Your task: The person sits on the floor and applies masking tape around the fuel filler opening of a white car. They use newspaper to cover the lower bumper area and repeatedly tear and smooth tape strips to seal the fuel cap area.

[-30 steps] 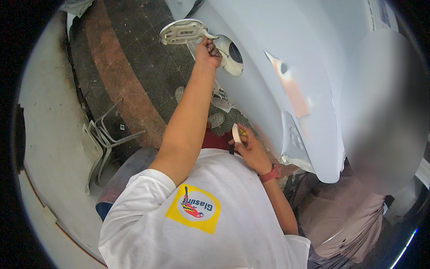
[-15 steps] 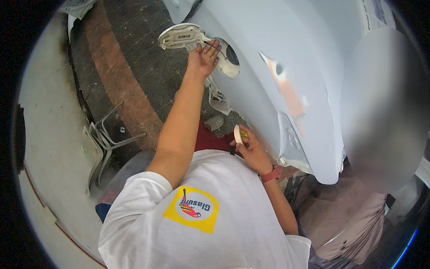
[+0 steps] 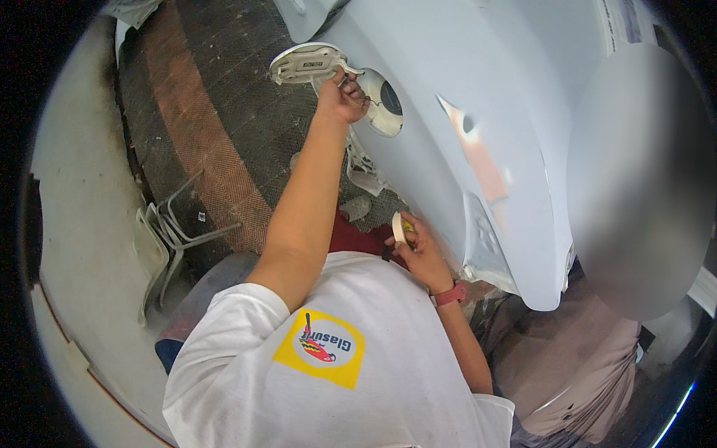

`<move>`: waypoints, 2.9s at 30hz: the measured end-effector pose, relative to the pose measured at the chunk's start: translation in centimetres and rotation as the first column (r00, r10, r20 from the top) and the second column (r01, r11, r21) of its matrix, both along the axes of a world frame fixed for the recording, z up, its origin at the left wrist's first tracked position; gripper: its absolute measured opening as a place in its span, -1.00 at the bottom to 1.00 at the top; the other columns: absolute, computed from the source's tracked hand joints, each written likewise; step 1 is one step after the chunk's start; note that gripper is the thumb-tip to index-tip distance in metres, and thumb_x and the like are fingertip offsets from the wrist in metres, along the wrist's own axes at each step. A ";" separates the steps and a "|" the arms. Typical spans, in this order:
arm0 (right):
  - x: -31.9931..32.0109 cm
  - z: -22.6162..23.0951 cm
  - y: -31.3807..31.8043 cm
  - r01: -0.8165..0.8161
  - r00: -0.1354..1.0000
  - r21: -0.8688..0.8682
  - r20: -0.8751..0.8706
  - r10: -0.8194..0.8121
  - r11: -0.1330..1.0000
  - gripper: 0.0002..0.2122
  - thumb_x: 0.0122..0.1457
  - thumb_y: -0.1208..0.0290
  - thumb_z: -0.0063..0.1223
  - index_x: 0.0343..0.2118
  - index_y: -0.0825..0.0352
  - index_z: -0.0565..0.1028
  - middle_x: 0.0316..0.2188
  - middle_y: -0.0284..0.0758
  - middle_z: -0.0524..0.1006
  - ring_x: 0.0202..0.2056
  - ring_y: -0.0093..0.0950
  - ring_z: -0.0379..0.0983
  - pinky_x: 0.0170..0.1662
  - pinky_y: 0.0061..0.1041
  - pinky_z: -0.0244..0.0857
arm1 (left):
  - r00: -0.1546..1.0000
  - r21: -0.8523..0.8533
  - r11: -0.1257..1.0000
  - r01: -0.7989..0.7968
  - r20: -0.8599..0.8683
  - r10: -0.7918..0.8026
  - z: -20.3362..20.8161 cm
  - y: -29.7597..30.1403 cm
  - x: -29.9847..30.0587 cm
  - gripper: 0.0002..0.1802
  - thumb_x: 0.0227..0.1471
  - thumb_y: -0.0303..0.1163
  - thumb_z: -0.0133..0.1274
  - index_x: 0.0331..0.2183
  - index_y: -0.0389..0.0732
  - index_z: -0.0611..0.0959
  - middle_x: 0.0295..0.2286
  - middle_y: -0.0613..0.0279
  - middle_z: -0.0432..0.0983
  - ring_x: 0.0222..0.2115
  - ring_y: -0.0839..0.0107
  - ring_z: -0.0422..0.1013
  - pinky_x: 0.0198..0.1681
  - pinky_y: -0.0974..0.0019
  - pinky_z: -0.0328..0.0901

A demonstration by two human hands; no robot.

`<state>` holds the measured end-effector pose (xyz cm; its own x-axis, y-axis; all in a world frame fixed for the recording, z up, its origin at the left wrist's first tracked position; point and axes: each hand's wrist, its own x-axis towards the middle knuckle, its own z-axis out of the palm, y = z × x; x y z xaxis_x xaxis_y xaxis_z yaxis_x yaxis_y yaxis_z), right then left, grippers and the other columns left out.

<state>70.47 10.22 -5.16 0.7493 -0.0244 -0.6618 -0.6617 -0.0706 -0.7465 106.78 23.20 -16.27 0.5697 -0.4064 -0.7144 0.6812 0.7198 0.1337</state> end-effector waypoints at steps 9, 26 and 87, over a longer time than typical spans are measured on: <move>-0.8 -0.2 0.2 -0.014 1.000 -0.052 0.010 0.014 0.999 -0.31 0.38 0.68 0.05 0.55 0.34 0.16 -0.08 -0.18 0.74 -0.12 -0.50 0.64 0.09 -0.46 0.52 | 0.952 0.152 0.957 -0.249 -0.141 0.270 -0.6 -3.2 1.4 -0.47 0.47 0.06 0.07 -0.55 0.09 0.42 -0.70 0.50 0.12 -0.58 0.42 0.09 -0.15 0.21 0.18; -1.4 -1.3 0.9 0.093 0.995 0.040 0.026 -0.094 0.995 -0.32 0.40 0.68 0.03 0.56 0.34 0.13 -0.10 -0.20 0.73 -0.18 -0.54 0.60 0.04 -0.50 0.50 | 0.964 0.133 0.990 0.046 0.255 -0.079 -3.8 -0.9 -10.5 -0.55 0.52 0.15 0.00 -0.20 -0.03 0.61 -0.02 0.23 0.60 0.13 0.30 0.47 0.39 0.12 0.23; 5.7 -5.1 27.3 0.887 0.448 0.079 0.096 -0.889 0.456 -0.37 0.43 0.62 0.06 0.53 0.32 0.19 -0.12 -0.26 0.75 -0.23 -0.55 0.59 -0.02 -0.47 0.52 | 0.800 0.427 0.798 0.426 0.235 -0.552 0.4 -3.0 -0.6 -0.62 0.51 -0.39 -0.01 0.25 0.12 0.46 0.19 0.45 0.49 0.13 0.49 0.36 0.23 0.20 0.16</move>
<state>76.13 37.52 -10.24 0.3900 -0.7098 -0.5866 -0.2739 0.5188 -0.8098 106.18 20.25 -15.83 0.5849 -0.4663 -0.6637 0.7947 0.1656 0.5840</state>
